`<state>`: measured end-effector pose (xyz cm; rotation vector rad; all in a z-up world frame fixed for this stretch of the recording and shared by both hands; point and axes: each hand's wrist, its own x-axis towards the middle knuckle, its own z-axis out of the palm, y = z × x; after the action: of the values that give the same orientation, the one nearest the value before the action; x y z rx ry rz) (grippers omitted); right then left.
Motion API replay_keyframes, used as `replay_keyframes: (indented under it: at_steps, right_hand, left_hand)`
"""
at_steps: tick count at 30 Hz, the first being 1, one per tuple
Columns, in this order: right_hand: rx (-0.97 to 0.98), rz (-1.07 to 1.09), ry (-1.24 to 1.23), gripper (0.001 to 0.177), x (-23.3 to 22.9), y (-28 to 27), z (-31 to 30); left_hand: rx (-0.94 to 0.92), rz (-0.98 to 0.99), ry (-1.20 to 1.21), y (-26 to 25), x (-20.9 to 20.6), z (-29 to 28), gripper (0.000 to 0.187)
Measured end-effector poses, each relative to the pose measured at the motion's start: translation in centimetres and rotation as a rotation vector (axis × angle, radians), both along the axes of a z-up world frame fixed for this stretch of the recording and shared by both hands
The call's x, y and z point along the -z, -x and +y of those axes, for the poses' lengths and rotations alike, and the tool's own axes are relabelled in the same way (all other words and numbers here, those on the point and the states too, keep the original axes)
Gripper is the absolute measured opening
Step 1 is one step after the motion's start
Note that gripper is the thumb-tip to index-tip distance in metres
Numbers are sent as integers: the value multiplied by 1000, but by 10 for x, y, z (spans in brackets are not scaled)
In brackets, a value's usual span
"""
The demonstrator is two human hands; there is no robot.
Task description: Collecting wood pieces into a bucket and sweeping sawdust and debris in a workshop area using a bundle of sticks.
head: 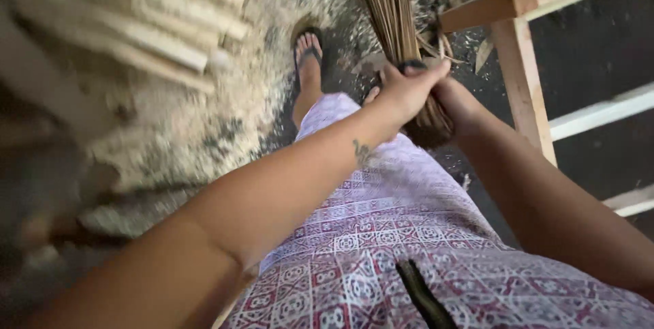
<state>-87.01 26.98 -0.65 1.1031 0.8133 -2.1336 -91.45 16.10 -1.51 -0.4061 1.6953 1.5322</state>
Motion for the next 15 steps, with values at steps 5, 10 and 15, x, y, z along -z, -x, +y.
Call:
replay_keyframes:
  at_steps: [5, 10, 15]
  right_hand:
    - [90, -485, -174, 44, -68, -32, 24]
    - [636, -752, -32, 37, -28, -55, 17]
    - [992, -626, -204, 35, 79, 12, 31]
  left_hand:
    - [654, -492, 27, 37, 0, 0, 95]
    - [646, -518, 133, 95, 31, -17, 67]
    - [720, -587, 51, 148, 89, -23, 55]
